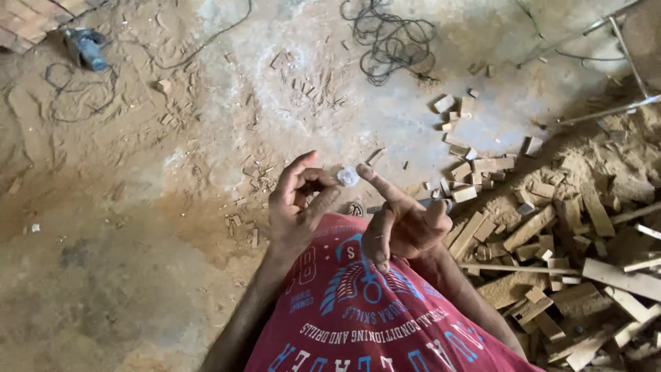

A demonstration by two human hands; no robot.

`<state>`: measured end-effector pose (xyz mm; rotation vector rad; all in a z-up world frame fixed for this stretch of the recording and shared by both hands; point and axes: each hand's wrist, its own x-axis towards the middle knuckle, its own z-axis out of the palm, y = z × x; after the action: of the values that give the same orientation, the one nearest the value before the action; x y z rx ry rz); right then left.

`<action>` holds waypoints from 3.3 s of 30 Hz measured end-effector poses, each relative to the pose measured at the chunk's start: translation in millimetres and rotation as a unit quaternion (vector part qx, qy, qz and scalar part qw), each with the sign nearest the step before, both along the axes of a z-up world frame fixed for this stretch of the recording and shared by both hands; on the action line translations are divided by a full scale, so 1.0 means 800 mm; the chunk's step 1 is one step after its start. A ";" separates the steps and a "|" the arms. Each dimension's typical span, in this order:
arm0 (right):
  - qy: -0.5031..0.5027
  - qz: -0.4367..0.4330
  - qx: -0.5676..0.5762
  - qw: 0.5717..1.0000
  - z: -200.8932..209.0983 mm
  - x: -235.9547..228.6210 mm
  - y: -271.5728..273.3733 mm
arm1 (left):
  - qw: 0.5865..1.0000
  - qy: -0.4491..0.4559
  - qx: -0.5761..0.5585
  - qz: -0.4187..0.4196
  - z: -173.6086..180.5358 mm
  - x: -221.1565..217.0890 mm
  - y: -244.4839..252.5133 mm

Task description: Organizing and handling small pieces of wood and tools in a woodworking workshop.

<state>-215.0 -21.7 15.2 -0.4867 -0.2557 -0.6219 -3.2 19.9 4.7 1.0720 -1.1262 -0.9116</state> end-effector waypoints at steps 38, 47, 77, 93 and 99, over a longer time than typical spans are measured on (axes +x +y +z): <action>0.558 -0.217 -0.707 0.377 0.016 0.045 0.002 | 0.990 -0.049 0.109 0.070 -0.010 0.012 0.000; 0.524 -0.215 -0.726 0.389 0.005 0.051 -0.001 | 0.977 0.188 0.098 0.024 -0.056 0.002 -0.005; 0.416 -0.039 -0.313 0.853 0.067 0.026 0.004 | 0.974 0.202 0.088 0.061 -0.089 0.019 0.002; 0.006 0.035 -0.009 0.999 0.040 0.033 -0.007 | 0.983 0.155 0.083 -0.055 0.002 0.002 0.013; -0.020 0.033 0.009 0.999 0.028 0.026 -0.003 | 0.978 0.169 0.062 -0.108 0.029 -0.008 0.011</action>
<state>-193.9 -23.7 37.8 -0.4461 -0.3024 -0.5686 -9.5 28.5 27.8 0.8619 -0.9203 -1.2968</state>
